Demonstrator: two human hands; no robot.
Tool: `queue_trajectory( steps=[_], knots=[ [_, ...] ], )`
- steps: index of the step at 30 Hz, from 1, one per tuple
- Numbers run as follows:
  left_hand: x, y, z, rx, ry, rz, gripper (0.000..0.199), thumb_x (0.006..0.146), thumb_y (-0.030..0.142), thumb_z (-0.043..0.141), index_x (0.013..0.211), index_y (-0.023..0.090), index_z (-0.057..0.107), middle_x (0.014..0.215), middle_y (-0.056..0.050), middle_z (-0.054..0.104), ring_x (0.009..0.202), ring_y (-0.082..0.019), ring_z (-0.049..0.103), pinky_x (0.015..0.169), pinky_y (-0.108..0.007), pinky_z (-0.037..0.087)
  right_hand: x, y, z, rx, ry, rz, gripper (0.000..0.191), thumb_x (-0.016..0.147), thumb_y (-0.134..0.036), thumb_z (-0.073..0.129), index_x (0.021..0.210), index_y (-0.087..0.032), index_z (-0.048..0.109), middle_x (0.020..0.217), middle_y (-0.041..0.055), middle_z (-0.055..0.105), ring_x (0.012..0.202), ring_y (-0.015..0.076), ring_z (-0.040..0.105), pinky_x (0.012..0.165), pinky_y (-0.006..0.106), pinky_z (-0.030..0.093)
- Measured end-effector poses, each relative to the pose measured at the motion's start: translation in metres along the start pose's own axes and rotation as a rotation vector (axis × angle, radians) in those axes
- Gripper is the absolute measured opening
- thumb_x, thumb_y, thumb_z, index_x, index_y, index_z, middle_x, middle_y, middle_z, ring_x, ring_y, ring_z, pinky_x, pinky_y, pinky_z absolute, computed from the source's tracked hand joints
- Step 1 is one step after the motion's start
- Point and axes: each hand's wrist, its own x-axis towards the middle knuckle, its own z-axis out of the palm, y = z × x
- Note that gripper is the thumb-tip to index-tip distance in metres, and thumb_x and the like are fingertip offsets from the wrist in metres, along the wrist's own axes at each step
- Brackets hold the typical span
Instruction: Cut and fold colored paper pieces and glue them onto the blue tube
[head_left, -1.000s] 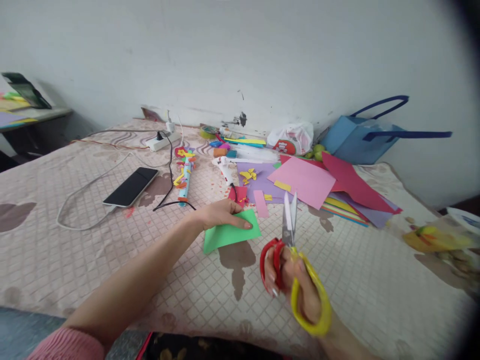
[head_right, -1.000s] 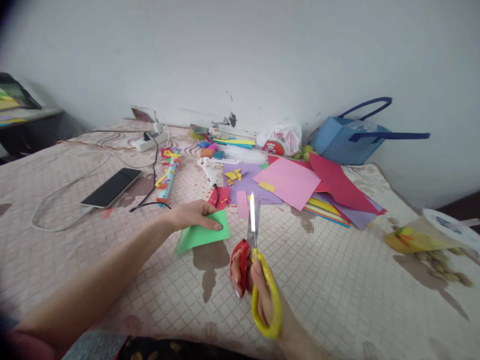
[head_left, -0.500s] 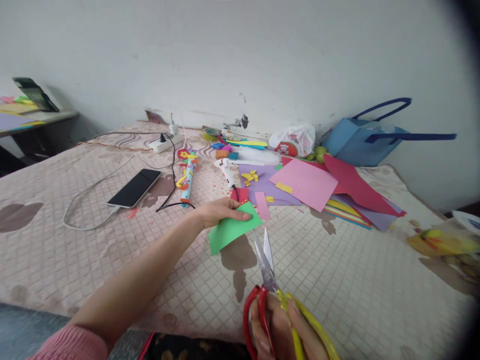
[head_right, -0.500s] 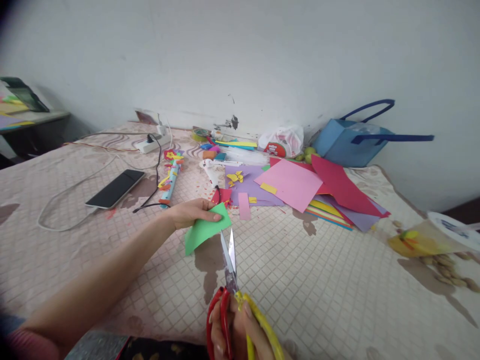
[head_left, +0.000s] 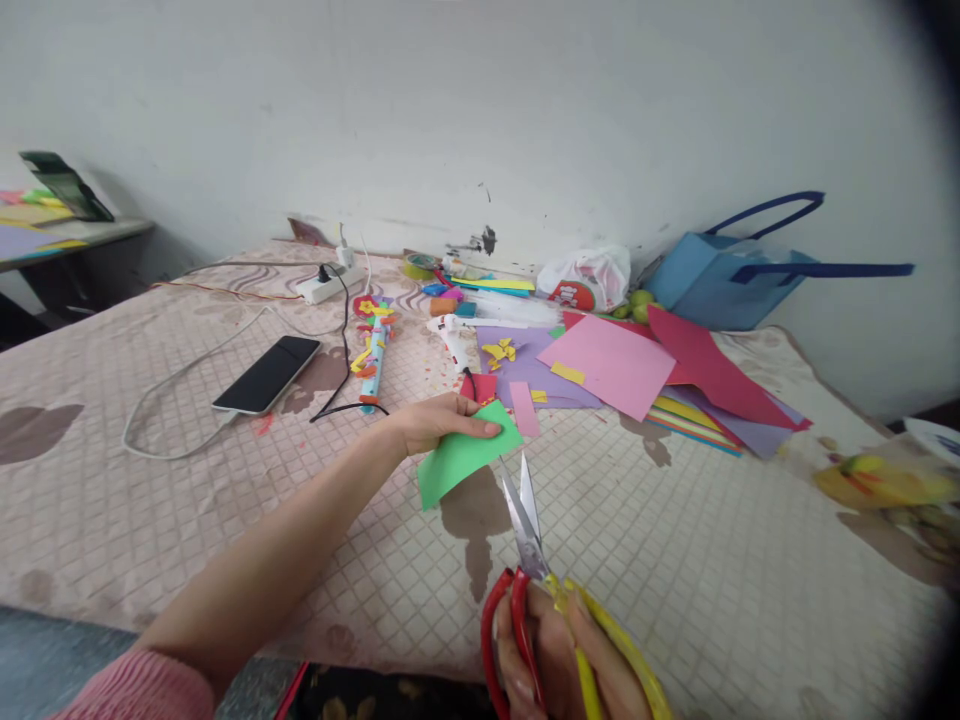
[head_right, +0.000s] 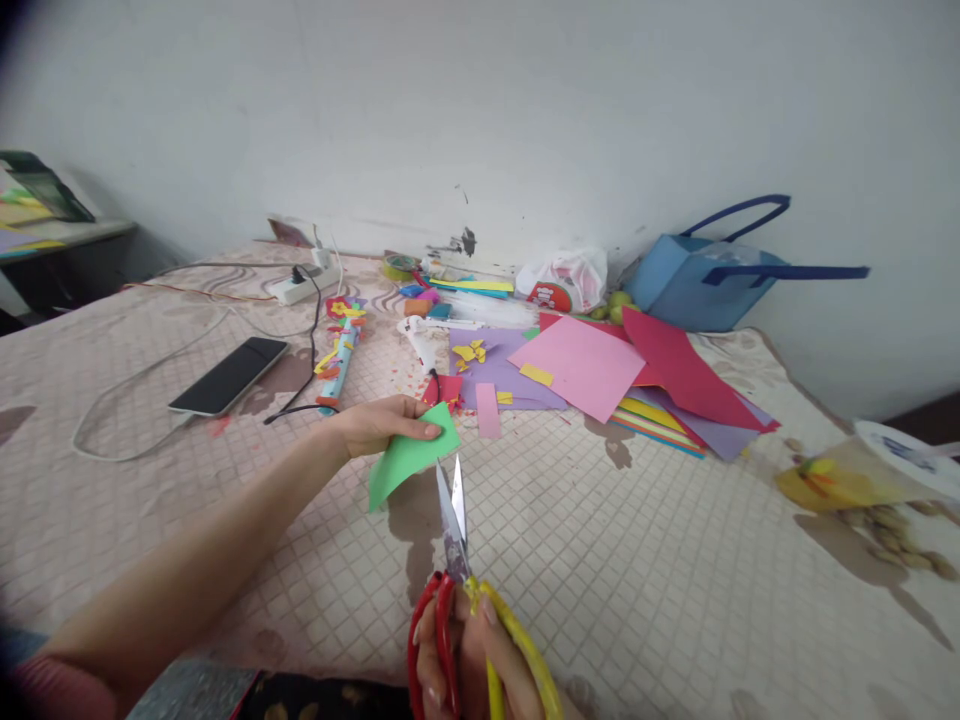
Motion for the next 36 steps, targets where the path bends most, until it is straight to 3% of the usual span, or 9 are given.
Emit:
queue_trajectory(
  steps=[20,36],
  knots=[
    [0.0,-0.002,-0.002,-0.003,-0.013,0.008,0.02,0.067,0.023,0.073,0.081,0.01,0.07,0.072,-0.005,0.07,0.06,-0.011,0.063,0.065,-0.022,0.05,-0.002,-0.01,0.005,0.016,0.074,-0.047,0.054,0.08,-0.068,0.029,0.076,-0.018,0.047,0.061,0.0025,0.052,0.049,0.0113,0.045,0.048,0.024,0.034],
    [-0.001,0.0,0.0,0.011,0.002,-0.003,0.02,0.065,0.024,0.074,0.079,0.01,0.07,0.071,-0.005,0.07,0.06,-0.012,0.062,0.068,-0.024,0.049,-0.003,-0.013,0.006,-0.041,0.062,-0.039,0.059,0.082,-0.067,0.026,0.074,-0.015,0.053,0.06,0.0027,0.05,0.05,0.0107,0.045,0.048,0.023,0.035]
  ],
)
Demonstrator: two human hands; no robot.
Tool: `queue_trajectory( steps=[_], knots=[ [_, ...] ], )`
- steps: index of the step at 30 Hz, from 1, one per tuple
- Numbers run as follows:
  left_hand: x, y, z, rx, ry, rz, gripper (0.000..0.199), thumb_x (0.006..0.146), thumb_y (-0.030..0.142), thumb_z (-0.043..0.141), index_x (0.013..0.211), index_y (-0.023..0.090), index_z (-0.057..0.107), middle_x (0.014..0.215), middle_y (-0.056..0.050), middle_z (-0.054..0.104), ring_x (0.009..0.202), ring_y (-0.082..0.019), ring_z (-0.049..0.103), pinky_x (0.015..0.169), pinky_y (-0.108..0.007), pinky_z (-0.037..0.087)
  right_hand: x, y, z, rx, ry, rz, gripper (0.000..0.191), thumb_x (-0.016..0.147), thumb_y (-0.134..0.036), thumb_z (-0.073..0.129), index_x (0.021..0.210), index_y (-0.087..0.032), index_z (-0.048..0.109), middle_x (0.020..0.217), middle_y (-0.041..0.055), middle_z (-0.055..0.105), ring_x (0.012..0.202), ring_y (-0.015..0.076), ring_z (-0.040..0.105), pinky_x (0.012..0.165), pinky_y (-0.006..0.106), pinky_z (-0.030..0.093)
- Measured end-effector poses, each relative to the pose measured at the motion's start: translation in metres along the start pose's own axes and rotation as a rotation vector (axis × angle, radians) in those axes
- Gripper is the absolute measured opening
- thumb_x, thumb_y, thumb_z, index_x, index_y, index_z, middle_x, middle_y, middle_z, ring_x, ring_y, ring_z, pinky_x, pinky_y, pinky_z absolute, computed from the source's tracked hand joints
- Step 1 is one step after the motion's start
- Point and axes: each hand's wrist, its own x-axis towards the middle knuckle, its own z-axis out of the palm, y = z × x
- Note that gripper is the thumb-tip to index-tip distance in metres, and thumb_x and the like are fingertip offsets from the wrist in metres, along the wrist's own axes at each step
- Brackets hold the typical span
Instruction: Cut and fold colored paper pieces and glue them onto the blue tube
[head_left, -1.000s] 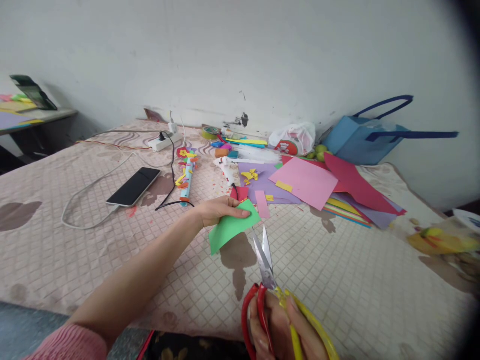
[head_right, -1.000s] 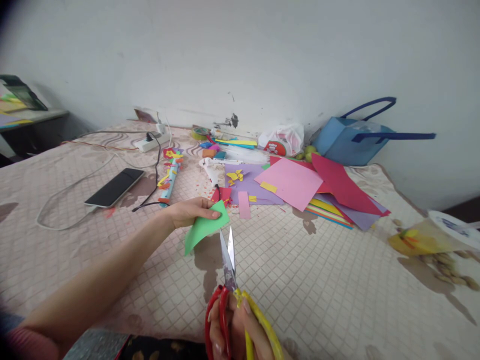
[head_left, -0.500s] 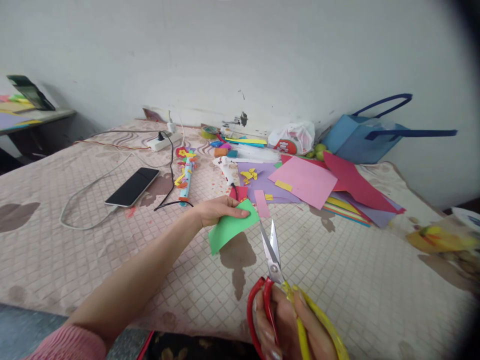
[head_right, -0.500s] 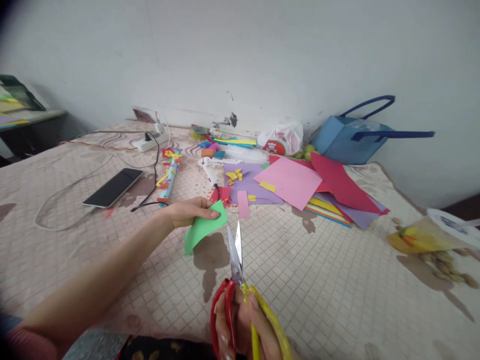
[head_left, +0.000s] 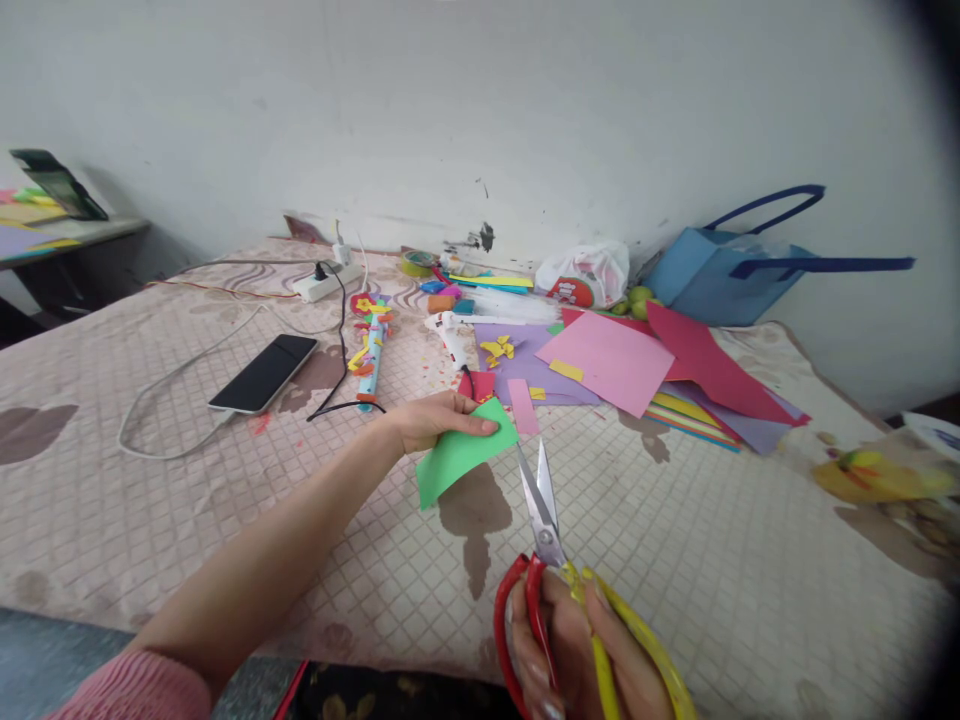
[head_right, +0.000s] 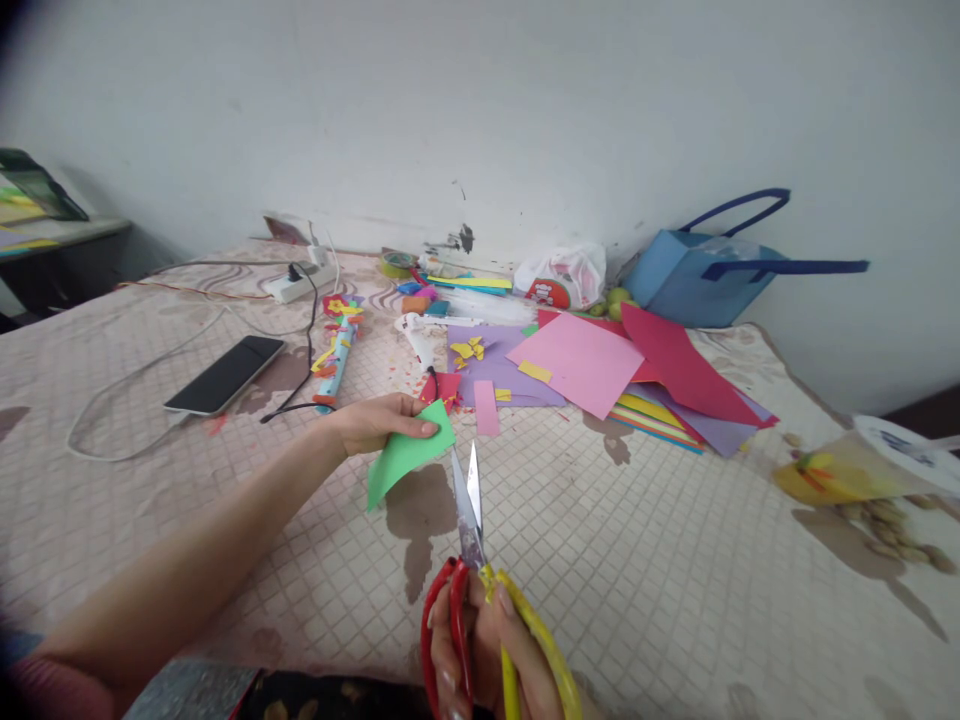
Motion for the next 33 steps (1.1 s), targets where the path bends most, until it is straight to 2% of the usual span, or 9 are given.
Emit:
queue_trajectory(
  steps=[6,13,17,22,28,33],
  knots=[
    [-0.0004,-0.0009,-0.0008,0.043,-0.041,0.014,0.021,0.065,0.025,0.074,0.08,0.011,0.07,0.072,-0.005,0.07,0.061,-0.012,0.063,0.068,-0.025,0.049,-0.0004,0.0001,-0.0009,0.079,-0.008,-0.006,0.051,0.081,-0.065,0.033,0.079,-0.017,0.049,0.065,0.0025,0.052,0.048,0.01,0.045,0.047,0.023,0.036],
    [-0.0011,-0.0018,-0.0034,0.189,-0.118,0.038,0.022,0.067,0.029,0.072,0.082,0.014,0.07,0.075,-0.003,0.07,0.06,-0.012,0.063,0.068,-0.025,0.05,-0.0016,-0.006,-0.0011,0.113,-0.01,0.034,0.05,0.083,-0.063,0.031,0.085,-0.016,0.049,0.064,0.0032,0.053,0.046,0.0107,0.046,0.047,0.023,0.035],
    [-0.0021,-0.0011,-0.0046,0.238,-0.124,0.036,0.024,0.066,0.032,0.073,0.083,0.014,0.07,0.074,-0.003,0.07,0.063,-0.013,0.063,0.068,-0.026,0.049,-0.0033,-0.0059,-0.0044,0.11,-0.029,0.063,0.052,0.082,-0.065,0.031,0.086,-0.016,0.048,0.061,0.0016,0.051,0.043,0.0091,0.043,0.045,0.022,0.033],
    [-0.0035,0.0007,-0.0025,0.254,-0.159,0.048,0.025,0.064,0.033,0.073,0.08,0.014,0.07,0.067,-0.002,0.069,0.059,-0.013,0.062,0.065,-0.025,0.049,-0.0034,-0.0021,-0.0033,0.106,-0.043,0.066,0.053,0.081,-0.066,0.031,0.083,-0.015,0.048,0.055,-0.0008,0.045,0.045,0.0094,0.042,0.045,0.02,0.031],
    [-0.0041,0.001,-0.0018,0.3,-0.175,0.051,0.025,0.065,0.034,0.073,0.079,0.014,0.07,0.066,-0.003,0.069,0.059,-0.014,0.062,0.065,-0.026,0.048,-0.0046,-0.0026,-0.0036,0.028,-0.016,0.06,0.06,0.082,-0.067,0.024,0.08,-0.014,0.051,0.051,-0.0005,0.045,0.043,0.0097,0.042,0.045,0.021,0.033],
    [-0.0034,0.0007,-0.0029,0.332,-0.169,0.05,0.025,0.064,0.035,0.073,0.078,0.014,0.069,0.067,-0.003,0.069,0.058,-0.013,0.062,0.062,-0.025,0.048,-0.0094,0.0019,-0.0047,0.029,0.049,0.049,0.065,0.086,-0.063,0.017,0.079,-0.012,0.056,0.048,-0.001,0.042,0.04,0.0075,0.038,0.041,0.019,0.028]
  ],
)
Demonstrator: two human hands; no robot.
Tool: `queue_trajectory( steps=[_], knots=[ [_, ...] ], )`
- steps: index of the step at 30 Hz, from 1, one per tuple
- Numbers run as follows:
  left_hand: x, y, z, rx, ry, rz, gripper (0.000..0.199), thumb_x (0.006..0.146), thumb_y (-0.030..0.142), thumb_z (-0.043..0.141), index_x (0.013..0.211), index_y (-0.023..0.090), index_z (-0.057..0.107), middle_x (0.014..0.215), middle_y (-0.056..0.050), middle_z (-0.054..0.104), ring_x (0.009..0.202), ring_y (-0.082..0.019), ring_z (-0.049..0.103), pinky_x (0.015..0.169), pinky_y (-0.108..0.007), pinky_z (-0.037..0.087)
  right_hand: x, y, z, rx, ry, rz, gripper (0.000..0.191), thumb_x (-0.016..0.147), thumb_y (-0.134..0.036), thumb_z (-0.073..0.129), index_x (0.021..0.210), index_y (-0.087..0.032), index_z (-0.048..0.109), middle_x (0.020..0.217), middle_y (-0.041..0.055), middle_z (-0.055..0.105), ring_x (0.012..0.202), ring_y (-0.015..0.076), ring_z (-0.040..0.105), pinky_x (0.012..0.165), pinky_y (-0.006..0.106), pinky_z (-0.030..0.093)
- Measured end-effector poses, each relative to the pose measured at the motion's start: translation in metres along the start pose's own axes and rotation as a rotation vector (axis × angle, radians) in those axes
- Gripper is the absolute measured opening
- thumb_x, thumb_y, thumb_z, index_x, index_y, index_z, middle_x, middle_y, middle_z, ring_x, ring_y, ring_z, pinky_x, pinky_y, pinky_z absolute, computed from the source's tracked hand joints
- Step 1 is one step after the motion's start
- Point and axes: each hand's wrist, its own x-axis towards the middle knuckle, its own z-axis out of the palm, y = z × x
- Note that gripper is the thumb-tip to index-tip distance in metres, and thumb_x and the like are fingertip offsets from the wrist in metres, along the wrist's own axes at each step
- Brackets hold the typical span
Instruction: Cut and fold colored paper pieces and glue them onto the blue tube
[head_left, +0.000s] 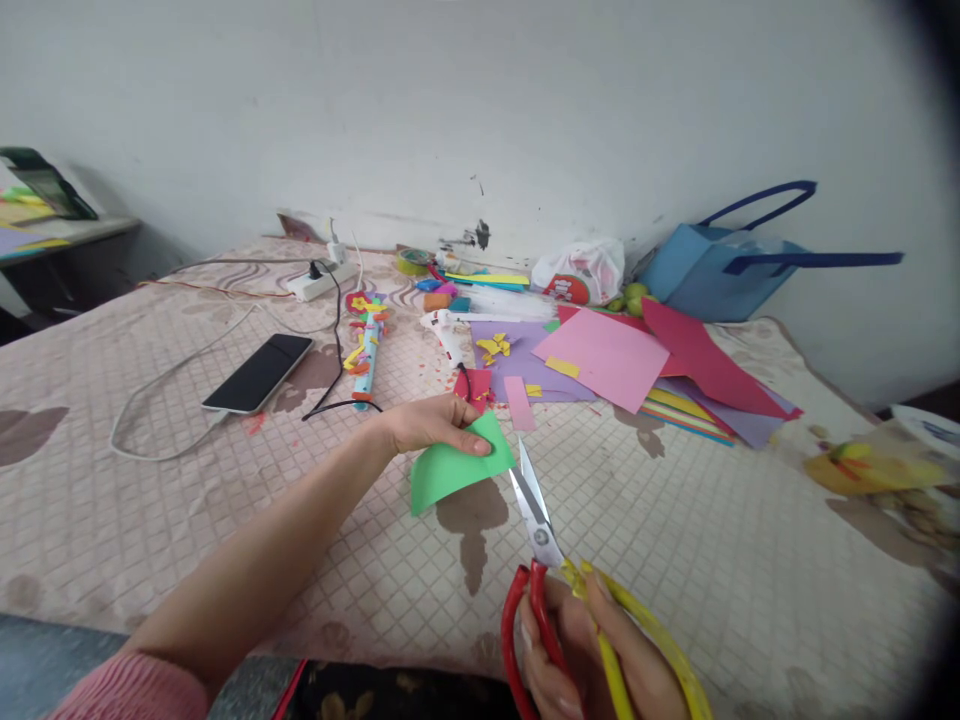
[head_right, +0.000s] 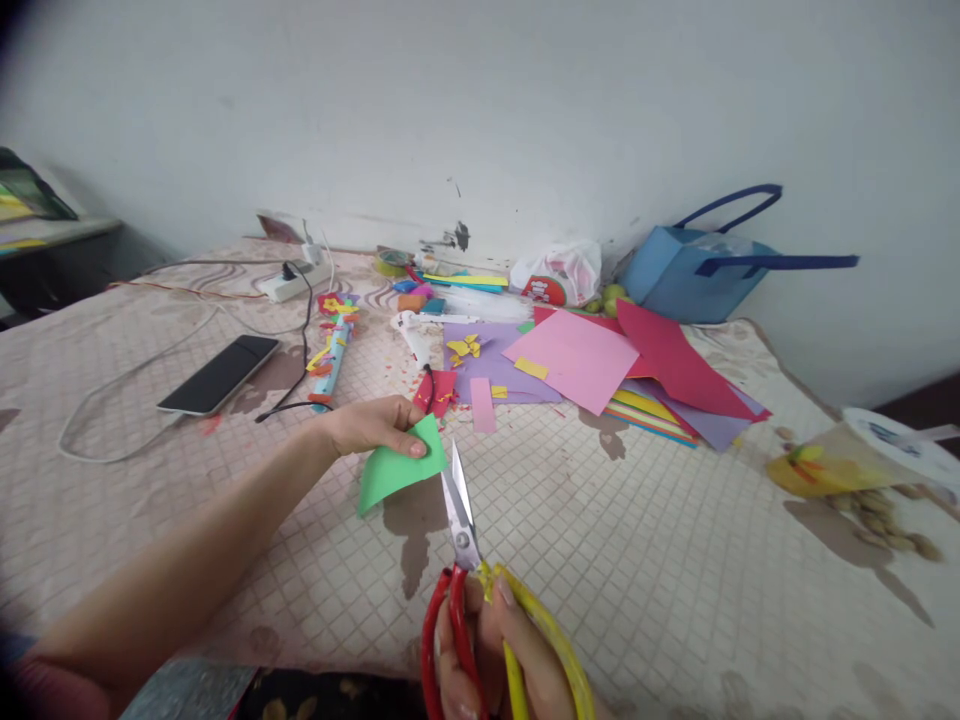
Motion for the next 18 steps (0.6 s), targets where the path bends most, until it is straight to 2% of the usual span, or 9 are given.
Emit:
queue_trajectory(
  steps=[6,13,16,18],
  knots=[
    [0.0,-0.001,-0.002,0.001,-0.003,-0.007,0.027,0.065,0.036,0.073,0.079,0.014,0.069,0.069,-0.004,0.069,0.058,-0.014,0.062,0.061,-0.025,0.048,-0.001,0.003,-0.002,0.007,0.013,-0.019,0.064,0.085,-0.064,0.019,0.076,-0.013,0.056,0.046,-0.0023,0.039,0.036,0.0065,0.033,0.036,0.018,0.023],
    [0.001,0.0,0.004,-0.064,-0.003,0.02,0.027,0.068,0.035,0.07,0.085,0.013,0.069,0.071,-0.004,0.069,0.06,-0.012,0.062,0.063,-0.023,0.048,0.003,0.004,-0.004,0.047,0.026,-0.007,0.059,0.084,-0.066,0.025,0.078,-0.015,0.054,0.046,-0.0044,0.038,0.036,0.006,0.03,0.037,0.018,0.026],
    [0.002,0.0,0.005,-0.112,0.035,0.012,0.027,0.069,0.035,0.069,0.085,0.013,0.069,0.073,-0.004,0.069,0.059,-0.012,0.062,0.062,-0.023,0.047,0.001,0.005,-0.01,-0.018,0.036,-0.012,0.058,0.084,-0.066,0.025,0.074,-0.015,0.053,0.045,-0.0045,0.038,0.036,0.0064,0.031,0.037,0.019,0.026],
    [0.003,-0.001,0.003,-0.155,0.096,0.003,0.027,0.069,0.035,0.07,0.085,0.013,0.069,0.074,-0.004,0.069,0.059,-0.011,0.062,0.061,-0.022,0.047,-0.003,0.001,-0.019,-0.138,0.048,-0.016,0.056,0.085,-0.063,0.027,0.07,-0.015,0.052,0.045,-0.0037,0.04,0.037,0.0066,0.035,0.038,0.019,0.027]
  ],
)
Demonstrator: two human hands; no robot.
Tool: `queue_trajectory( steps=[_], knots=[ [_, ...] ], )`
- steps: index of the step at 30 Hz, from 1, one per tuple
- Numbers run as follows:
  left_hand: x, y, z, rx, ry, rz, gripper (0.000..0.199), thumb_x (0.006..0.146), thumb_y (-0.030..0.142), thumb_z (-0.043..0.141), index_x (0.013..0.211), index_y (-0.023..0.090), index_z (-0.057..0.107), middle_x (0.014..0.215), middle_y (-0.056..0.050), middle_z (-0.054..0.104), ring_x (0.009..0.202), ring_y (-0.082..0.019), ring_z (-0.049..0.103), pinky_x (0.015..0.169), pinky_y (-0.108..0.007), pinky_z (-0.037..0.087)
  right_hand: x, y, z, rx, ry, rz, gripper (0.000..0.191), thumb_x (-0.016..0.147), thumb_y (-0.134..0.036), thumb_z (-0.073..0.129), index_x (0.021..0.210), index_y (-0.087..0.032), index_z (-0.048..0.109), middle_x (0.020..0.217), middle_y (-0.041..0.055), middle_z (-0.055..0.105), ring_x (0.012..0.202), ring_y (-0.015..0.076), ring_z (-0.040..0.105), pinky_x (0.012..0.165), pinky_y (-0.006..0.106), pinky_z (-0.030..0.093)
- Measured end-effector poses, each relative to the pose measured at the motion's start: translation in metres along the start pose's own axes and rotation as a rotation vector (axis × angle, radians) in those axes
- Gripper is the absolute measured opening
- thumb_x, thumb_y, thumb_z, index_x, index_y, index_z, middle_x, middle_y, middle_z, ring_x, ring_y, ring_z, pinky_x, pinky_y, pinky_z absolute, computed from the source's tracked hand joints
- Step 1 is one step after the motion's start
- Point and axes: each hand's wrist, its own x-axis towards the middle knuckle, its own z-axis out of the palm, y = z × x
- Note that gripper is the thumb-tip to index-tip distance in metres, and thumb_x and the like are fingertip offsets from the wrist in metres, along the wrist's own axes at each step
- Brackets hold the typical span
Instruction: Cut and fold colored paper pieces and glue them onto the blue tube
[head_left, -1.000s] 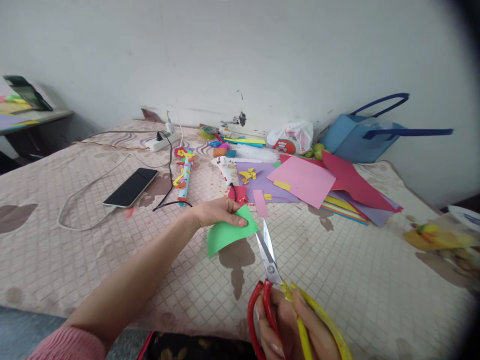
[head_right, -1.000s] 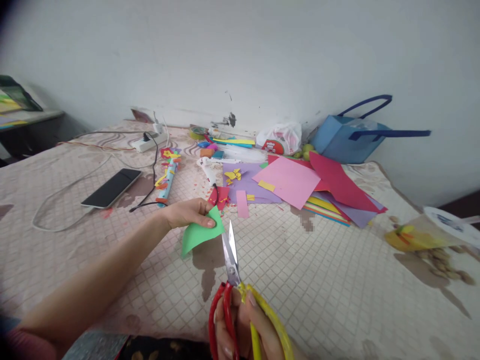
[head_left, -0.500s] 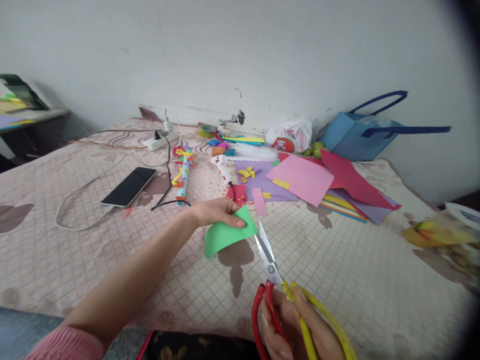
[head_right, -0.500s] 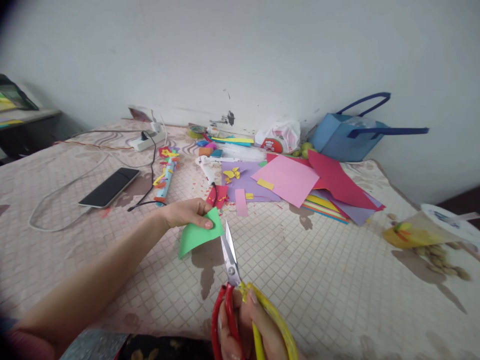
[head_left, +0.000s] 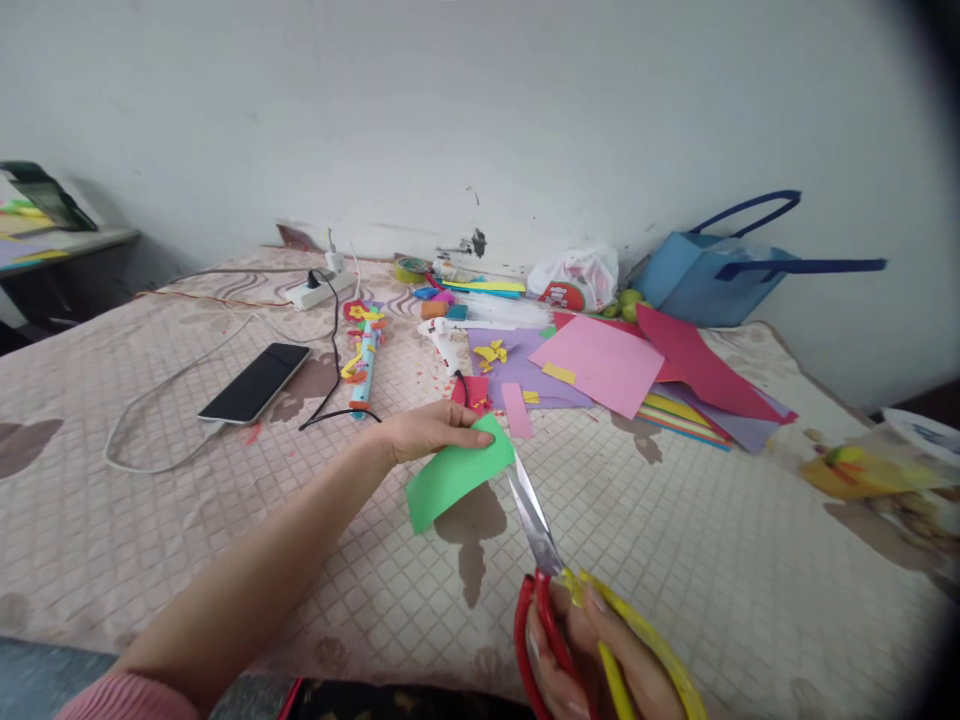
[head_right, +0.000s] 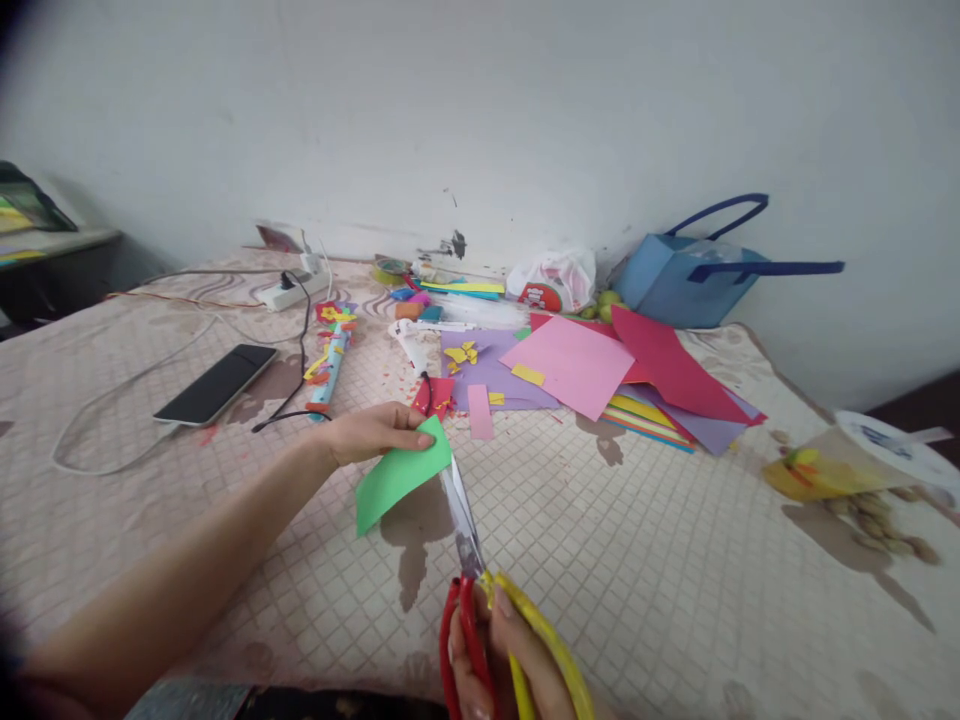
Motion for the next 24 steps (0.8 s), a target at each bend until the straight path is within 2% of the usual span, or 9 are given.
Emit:
queue_trajectory(
  steps=[4,7,10,14,17,19,21,22,24],
  knots=[
    [0.002,-0.003,-0.005,-0.028,0.131,-0.006,0.031,0.068,0.038,0.07,0.086,0.012,0.069,0.077,-0.006,0.07,0.061,-0.013,0.062,0.058,-0.021,0.047,-0.004,-0.033,-0.034,-0.43,0.147,0.052,0.041,0.084,-0.055,0.041,0.082,-0.016,0.052,0.049,-0.0044,0.046,0.036,0.0065,0.034,0.037,0.019,0.026],
    [0.004,-0.005,-0.002,0.047,0.107,-0.04,0.031,0.067,0.04,0.069,0.081,0.012,0.069,0.074,-0.006,0.069,0.057,-0.012,0.061,0.052,-0.02,0.044,0.008,-0.079,-0.067,-0.922,0.51,-0.06,0.035,0.073,-0.054,0.057,0.074,-0.019,0.051,0.054,-0.0023,0.05,0.044,0.0108,0.042,0.041,0.021,0.028],
    [0.005,-0.006,0.005,0.139,0.079,-0.093,0.028,0.067,0.041,0.069,0.075,0.014,0.068,0.064,-0.002,0.066,0.048,-0.009,0.055,0.046,-0.019,0.039,0.032,-0.122,-0.101,-1.48,0.888,-0.131,0.035,0.07,-0.053,0.059,0.084,-0.021,0.055,0.069,0.004,0.061,0.061,0.0197,0.054,0.051,0.027,0.033],
    [0.006,-0.007,0.01,0.235,0.085,-0.107,0.028,0.068,0.043,0.067,0.07,0.015,0.066,0.059,0.001,0.06,0.046,-0.007,0.049,0.044,-0.018,0.034,0.061,-0.149,-0.145,-1.787,1.065,-0.193,0.044,0.075,-0.049,0.052,0.102,-0.014,0.056,0.09,0.0145,0.063,0.079,0.0261,0.058,0.06,0.031,0.037],
    [0.007,-0.009,0.01,0.29,0.085,-0.106,0.03,0.069,0.044,0.065,0.07,0.015,0.064,0.06,0.001,0.059,0.047,-0.007,0.046,0.045,-0.019,0.033,0.068,-0.149,-0.157,-1.912,1.085,-0.291,0.043,0.076,-0.043,0.053,0.102,-0.009,0.058,0.097,0.0201,0.059,0.088,0.0298,0.055,0.069,0.035,0.039],
    [0.008,-0.01,0.01,0.322,0.07,-0.096,0.03,0.07,0.045,0.063,0.069,0.015,0.062,0.059,0.001,0.056,0.046,-0.007,0.044,0.045,-0.019,0.031,0.07,-0.145,-0.145,-1.923,1.067,-0.44,0.034,0.077,-0.039,0.053,0.095,-0.01,0.06,0.096,0.0194,0.058,0.091,0.0311,0.053,0.074,0.04,0.039],
    [0.009,-0.011,0.011,0.37,0.045,-0.088,0.031,0.07,0.045,0.062,0.068,0.014,0.061,0.058,0.002,0.054,0.047,-0.007,0.041,0.045,-0.02,0.029,0.072,-0.138,-0.117,-1.753,0.845,-0.568,0.025,0.08,-0.036,0.05,0.087,-0.015,0.06,0.089,0.0142,0.061,0.086,0.0266,0.055,0.075,0.038,0.041],
    [0.01,-0.011,0.012,0.379,0.043,-0.081,0.032,0.071,0.046,0.062,0.067,0.014,0.059,0.056,0.002,0.051,0.047,-0.007,0.04,0.045,-0.02,0.028,0.075,-0.134,-0.1,-1.604,0.653,-0.532,0.023,0.083,-0.036,0.047,0.087,-0.017,0.06,0.085,0.0105,0.062,0.078,0.0224,0.057,0.07,0.035,0.043],
    [0.011,-0.011,0.013,0.397,0.033,-0.083,0.033,0.071,0.046,0.061,0.065,0.014,0.057,0.054,0.003,0.047,0.046,-0.006,0.037,0.044,-0.02,0.026,0.082,-0.125,-0.065,-1.303,0.201,-0.253,0.028,0.087,-0.04,0.041,0.083,-0.019,0.058,0.07,0.0043,0.059,0.064,0.0169,0.057,0.055,0.027,0.042]
  ],
)
